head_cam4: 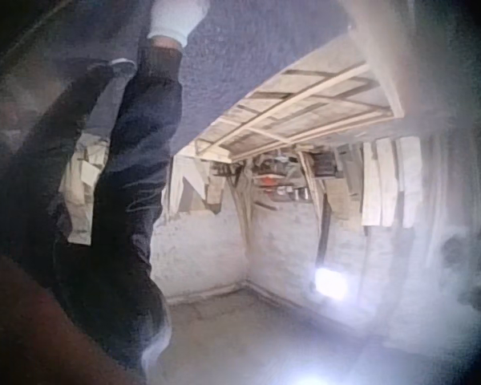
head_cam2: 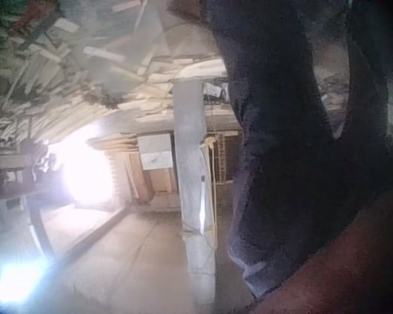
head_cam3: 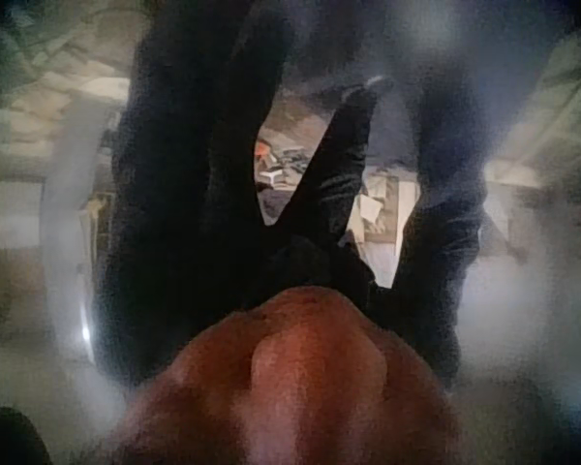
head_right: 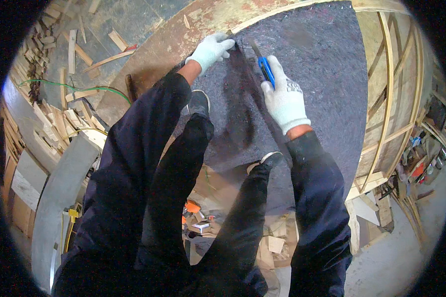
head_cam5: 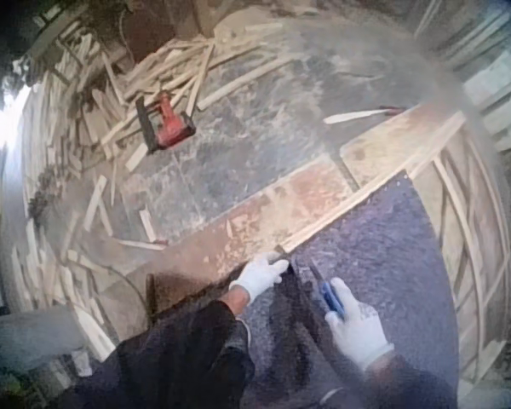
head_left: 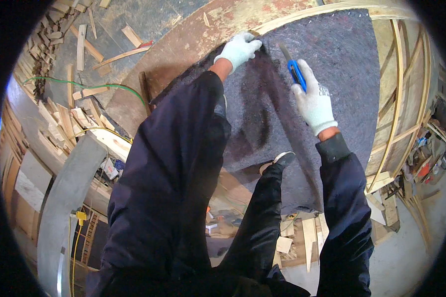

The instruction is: The person installs a piece of carpet onto a curved wooden frame. They use a pneumatic nail gun to fasten the carpet along the edges, then switch to a utility knife to trim excess material around the frame. The person repeatedly staples and trims to fit the carpet to the curved shape.

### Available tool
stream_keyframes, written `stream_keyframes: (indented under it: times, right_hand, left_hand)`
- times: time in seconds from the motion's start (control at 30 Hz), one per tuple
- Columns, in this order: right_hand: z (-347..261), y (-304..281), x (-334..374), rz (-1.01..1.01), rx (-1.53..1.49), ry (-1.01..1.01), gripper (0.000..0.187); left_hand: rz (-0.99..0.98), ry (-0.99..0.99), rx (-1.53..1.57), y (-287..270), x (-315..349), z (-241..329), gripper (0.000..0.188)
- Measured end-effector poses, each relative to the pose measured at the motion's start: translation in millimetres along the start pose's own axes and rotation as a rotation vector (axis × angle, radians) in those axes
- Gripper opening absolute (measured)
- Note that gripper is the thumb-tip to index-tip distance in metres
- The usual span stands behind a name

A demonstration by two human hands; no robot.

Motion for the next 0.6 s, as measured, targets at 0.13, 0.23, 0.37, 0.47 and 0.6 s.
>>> stream_keyframes:
  times: [0.13,0.23,0.37,0.47,0.6]
  right_hand:
    - [-10.6,17.4,-30.6,-0.049,0.062,-0.047,0.062]
    - [-15.8,26.6,-46.4,-0.046,0.102,-0.092,0.062]
    - [-13.2,42.9,-56.3,-0.097,0.157,-0.094,0.062]
    - [-14.5,48.7,-58.7,-0.106,0.230,-0.115,0.061]
    - [-12.7,56.6,-61.2,-0.165,0.338,-0.065,0.058]
  left_hand:
    - [-0.049,0.009,-0.036,-2.5,5.4,-0.8,0.054]
    - [-0.057,-0.006,0.043,-2.5,9.1,-0.2,0.057]
    - [-0.066,-0.008,0.179,1.4,10.0,0.2,0.055]
    - [-0.050,0.050,0.200,-1.0,8.2,2.0,0.051]
    - [-0.064,0.081,0.088,-1.0,0.1,-4.1,0.046]
Point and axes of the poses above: each hand's wrist, its own x-axis away from the middle knuckle, its own y-axis out of the palm, z = x × y, the point moved 10 cm from there along -x, towards the middle knuckle, and after that the axes turned 3 degrees about x, right-handed, at the moved point
